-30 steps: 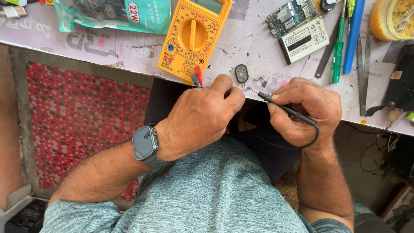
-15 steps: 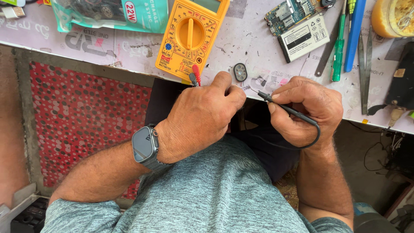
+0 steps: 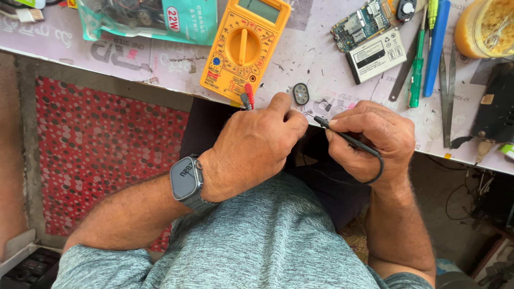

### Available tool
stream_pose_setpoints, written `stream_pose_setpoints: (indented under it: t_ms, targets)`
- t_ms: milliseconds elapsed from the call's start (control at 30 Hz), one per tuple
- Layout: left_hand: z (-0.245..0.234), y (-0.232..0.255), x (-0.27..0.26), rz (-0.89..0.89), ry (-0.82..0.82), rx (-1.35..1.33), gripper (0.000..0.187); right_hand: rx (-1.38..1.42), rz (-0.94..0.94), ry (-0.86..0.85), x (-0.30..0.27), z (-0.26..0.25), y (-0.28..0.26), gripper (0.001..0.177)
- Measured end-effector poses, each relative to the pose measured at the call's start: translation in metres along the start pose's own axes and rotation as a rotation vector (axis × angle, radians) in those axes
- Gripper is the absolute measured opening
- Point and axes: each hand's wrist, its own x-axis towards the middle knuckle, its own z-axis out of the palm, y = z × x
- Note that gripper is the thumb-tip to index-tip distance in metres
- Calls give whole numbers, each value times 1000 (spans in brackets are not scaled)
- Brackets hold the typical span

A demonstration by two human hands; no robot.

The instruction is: The person uses a multimeter to test a small circular electronic component, then uses a soldering iron to apply solder to the component and a nearby circuit board. The person handles the component and tools with both hands on a cluttered workbench.

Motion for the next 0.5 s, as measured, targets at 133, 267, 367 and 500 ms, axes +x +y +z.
stream_pose_setpoints:
  t_ms: [133,267,367,500]
  targets:
    - [0,0,-1,2,9,-3,15,-8,10,-2,0,1,-1,21]
    - [1,-1,0,13,5,4,15,-30,25,-7,0,0,-2,21]
    - [1,-1,0,12,3,3,16,-43,22,0,1,2,-2,22]
    - [1,-1,-1,13,6,1,18,-41,19,-4,2,2,-2,21]
